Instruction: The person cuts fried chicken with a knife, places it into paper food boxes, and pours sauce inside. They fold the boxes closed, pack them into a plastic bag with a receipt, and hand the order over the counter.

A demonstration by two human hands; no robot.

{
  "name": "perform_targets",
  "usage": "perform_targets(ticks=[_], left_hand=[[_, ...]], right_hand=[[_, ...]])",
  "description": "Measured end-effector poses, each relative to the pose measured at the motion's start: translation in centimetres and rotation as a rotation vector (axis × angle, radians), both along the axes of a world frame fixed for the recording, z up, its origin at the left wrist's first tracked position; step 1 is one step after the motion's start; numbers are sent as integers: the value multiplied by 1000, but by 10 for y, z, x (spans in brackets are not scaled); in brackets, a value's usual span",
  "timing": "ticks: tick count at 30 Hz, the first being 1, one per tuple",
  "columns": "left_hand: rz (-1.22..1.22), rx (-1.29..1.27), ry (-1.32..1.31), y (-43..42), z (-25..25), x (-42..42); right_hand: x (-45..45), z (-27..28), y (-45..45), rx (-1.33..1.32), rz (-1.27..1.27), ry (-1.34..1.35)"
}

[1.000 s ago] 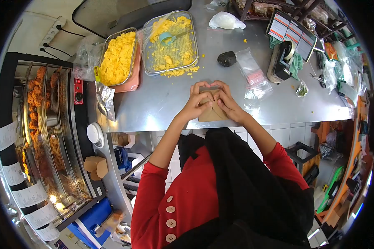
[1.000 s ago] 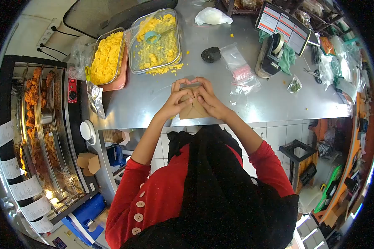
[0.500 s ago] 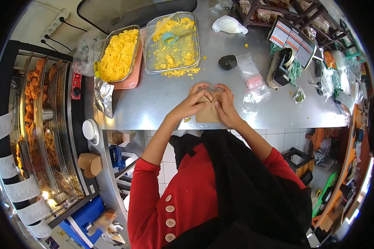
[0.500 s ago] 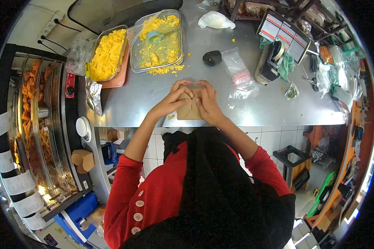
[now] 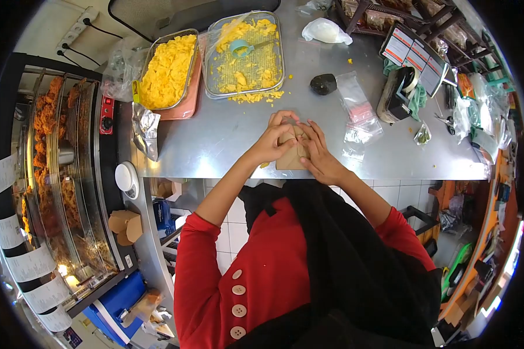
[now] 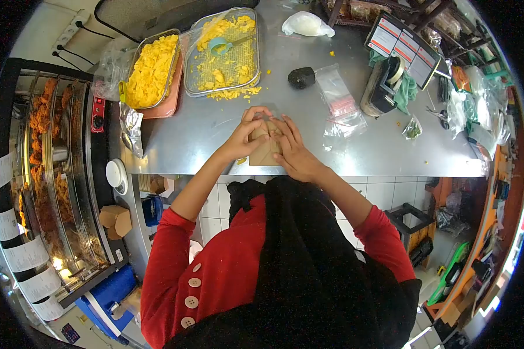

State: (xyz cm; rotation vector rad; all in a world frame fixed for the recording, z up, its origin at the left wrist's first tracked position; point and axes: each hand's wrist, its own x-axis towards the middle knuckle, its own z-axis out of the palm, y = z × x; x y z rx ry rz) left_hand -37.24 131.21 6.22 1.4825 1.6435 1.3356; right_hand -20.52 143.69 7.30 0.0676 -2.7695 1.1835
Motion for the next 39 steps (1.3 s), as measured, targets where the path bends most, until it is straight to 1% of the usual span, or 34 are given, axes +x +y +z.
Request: perform_targets(ticks=[2,5,11,15,18,21,22,26,28,29,31,32,35,37,38,39], left_hand=[[-12,0,41,0,-1,-1],[4,-9,6,1,2,2],[48,26,81,0,-3,5],[-3,-16,92,-1,7,2],[-18,-15,91,-1,6,-1],[-1,2,45,-1,1,0],[4,-7,50,0,1,1],[43,-41,55,-1,6,5],[34,-1,107,-1,5,8],[27,19,135,-2,4,10],[60,-20,174,-6,4,13],[75,-38,196,-7,4,14],[102,-25,136,-9,1,14],[266,53,77,-7,-9,22],[370,96,59,-8,-13,25],[488,153,-7,-10,-15,29]], right_hand=[[-2,-3,-1,15,-4,41],[-3,-5,-5,-8,-34,76],[-5,-12,-9,-28,-112,133],[-7,-9,-11,-60,-162,135],[-13,-7,2,-107,-166,61],[-29,-21,23,-402,-122,73],[-34,-25,18,-433,-218,124],[-38,-26,13,-407,-245,163],[-41,-32,9,-407,-289,204],[-43,-35,8,-422,-288,186],[-47,-37,10,-440,-291,161],[-47,-37,11,-418,-288,161],[-46,-37,13,-364,-303,155],[-43,-27,12,-334,-311,148],[-40,-14,12,-86,-252,220],[-37,10,9,152,-179,309]])
